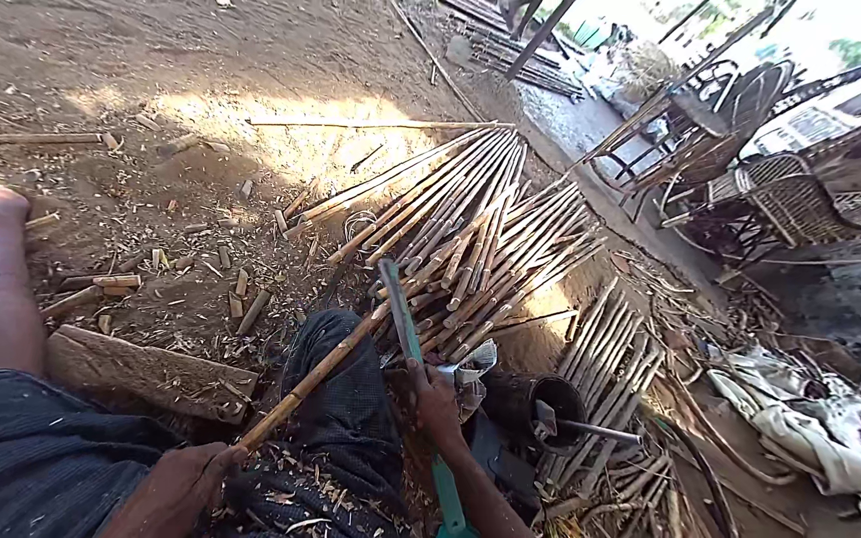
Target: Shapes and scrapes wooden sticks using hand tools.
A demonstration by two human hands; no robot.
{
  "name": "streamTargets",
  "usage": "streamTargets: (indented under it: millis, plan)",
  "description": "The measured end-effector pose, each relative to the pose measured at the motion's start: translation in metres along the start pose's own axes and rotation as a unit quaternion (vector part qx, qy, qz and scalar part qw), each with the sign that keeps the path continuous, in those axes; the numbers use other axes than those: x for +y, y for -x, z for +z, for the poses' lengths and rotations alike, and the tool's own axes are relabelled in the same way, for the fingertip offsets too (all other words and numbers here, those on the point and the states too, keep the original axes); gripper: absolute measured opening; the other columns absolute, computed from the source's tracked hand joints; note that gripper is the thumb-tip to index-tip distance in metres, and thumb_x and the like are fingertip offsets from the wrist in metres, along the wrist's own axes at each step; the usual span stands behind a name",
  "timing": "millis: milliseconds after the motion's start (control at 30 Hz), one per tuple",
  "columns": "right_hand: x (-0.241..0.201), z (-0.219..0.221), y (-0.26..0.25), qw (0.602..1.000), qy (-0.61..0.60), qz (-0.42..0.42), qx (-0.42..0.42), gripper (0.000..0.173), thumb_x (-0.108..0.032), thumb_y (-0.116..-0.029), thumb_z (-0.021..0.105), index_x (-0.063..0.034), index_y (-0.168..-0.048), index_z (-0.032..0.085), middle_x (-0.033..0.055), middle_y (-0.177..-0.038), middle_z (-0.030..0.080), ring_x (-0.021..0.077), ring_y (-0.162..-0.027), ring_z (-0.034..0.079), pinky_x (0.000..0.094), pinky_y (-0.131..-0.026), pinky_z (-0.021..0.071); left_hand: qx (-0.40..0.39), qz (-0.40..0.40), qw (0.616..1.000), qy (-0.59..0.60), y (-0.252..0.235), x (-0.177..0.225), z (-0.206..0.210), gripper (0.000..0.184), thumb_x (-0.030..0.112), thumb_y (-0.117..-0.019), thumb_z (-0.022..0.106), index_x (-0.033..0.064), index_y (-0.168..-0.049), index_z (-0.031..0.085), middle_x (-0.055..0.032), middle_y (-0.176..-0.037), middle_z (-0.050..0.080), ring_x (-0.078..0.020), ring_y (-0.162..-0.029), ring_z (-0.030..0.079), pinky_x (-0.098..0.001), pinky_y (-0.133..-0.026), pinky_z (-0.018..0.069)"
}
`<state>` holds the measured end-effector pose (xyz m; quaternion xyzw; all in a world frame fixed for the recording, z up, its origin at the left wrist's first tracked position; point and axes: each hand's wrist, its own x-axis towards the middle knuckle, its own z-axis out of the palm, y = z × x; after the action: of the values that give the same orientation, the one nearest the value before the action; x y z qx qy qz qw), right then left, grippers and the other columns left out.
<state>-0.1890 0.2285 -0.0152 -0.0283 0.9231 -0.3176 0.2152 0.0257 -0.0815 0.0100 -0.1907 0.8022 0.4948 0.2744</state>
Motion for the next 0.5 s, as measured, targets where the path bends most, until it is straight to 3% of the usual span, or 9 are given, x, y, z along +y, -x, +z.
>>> streamTargets:
  millis: [67,133,233,267,300,333,400,500]
  plan:
    - [-0.005,0.011,0.016,0.994,0.059,-0.059,-0.075,0.054,-0.057,-0.101,0.052,-0.0062,-0.091,0.067,0.0078,-0.072,0.062,0.0234,-0.067,0.063,0.0475,-0.066,0.0541,-0.003,0.047,0.999,0.02,-0.008,-0.022,-0.002,0.059,0.053,-0.1082,0.032,0.0106,-0.104,0.072,-0.0026,-0.064,0.061,-0.0171,-0.051,0.056,-0.0386,-0.054,0.0501]
    - [-0.01,0.011,0.029,0.986,0.101,-0.082,-0.107,0.057,-0.063,-0.0983,0.053,-0.0087,-0.088,0.067,0.0074,-0.072,0.062,0.0246,-0.069,0.064,0.0507,-0.066,0.0542,-0.016,0.075,0.996,0.055,-0.015,-0.037,0.0,0.059,0.057,-0.1061,0.033,0.0136,-0.104,0.072,0.0014,-0.06,0.058,-0.0134,-0.045,0.051,-0.0347,-0.046,0.0466]
    - [-0.003,0.004,0.0,1.0,-0.011,0.005,-0.001,0.051,-0.054,-0.1039,0.052,-0.0062,-0.09,0.066,0.0067,-0.064,0.06,0.0201,-0.054,0.059,0.041,-0.054,0.0519,-0.043,0.069,0.992,0.094,-0.017,-0.035,0.0,0.053,0.059,-0.1055,0.034,0.0128,-0.105,0.061,-0.0008,-0.062,0.055,-0.0144,-0.045,0.052,-0.0322,-0.044,0.0466]
    - [-0.002,0.006,-0.003,1.0,-0.008,0.003,0.001,0.052,-0.054,-0.1042,0.051,-0.0062,-0.09,0.066,0.0071,-0.065,0.06,0.0205,-0.055,0.06,0.0412,-0.055,0.0524,-0.05,0.062,0.991,0.109,-0.017,-0.034,-0.002,0.053,0.061,-0.1051,0.035,0.013,-0.104,0.057,-0.0016,-0.063,0.055,-0.0149,-0.045,0.052,-0.0315,-0.043,0.0466]
    - [-0.005,0.01,0.001,0.999,0.023,-0.021,-0.037,0.053,-0.055,-0.1031,0.051,-0.0057,-0.092,0.068,0.0082,-0.07,0.062,0.0225,-0.064,0.063,0.0453,-0.063,0.054,-0.054,0.06,0.989,0.122,-0.017,-0.034,-0.004,0.054,0.063,-0.1041,0.035,0.0132,-0.102,0.055,-0.0021,-0.063,0.055,-0.0153,-0.045,0.052,-0.0311,-0.042,0.0467]
    - [-0.007,0.014,0.011,0.993,0.062,-0.059,-0.083,0.055,-0.059,-0.1005,0.052,-0.0072,-0.091,0.068,0.0076,-0.074,0.063,0.023,-0.07,0.064,0.0478,-0.068,0.0542,-0.057,0.06,0.988,0.134,-0.017,-0.035,-0.006,0.057,0.066,-0.103,0.034,0.0133,-0.102,0.055,-0.0027,-0.063,0.055,-0.0158,-0.044,0.052,-0.0308,-0.041,0.0463]
    - [-0.009,0.012,0.018,0.987,0.097,-0.077,-0.105,0.058,-0.066,-0.0975,0.051,-0.0103,-0.088,0.066,0.006,-0.072,0.061,0.0229,-0.07,0.064,0.0492,-0.067,0.0538,-0.063,0.058,0.986,0.145,-0.018,-0.037,-0.007,0.058,0.066,-0.103,0.034,0.0128,-0.102,0.057,-0.0037,-0.063,0.057,-0.0164,-0.044,0.053,-0.0309,-0.041,0.0466]
    - [-0.004,0.008,-0.006,1.0,0.005,0.015,0.004,0.051,-0.055,-0.1031,0.052,-0.0076,-0.093,0.067,0.0062,-0.067,0.062,0.0201,-0.057,0.061,0.0413,-0.057,0.0534,-0.051,0.064,0.988,0.13,-0.019,-0.037,-0.007,0.06,0.064,-0.1045,0.032,0.0105,-0.103,0.06,-0.0037,-0.066,0.061,-0.0162,-0.046,0.056,-0.0324,-0.044,0.0496]
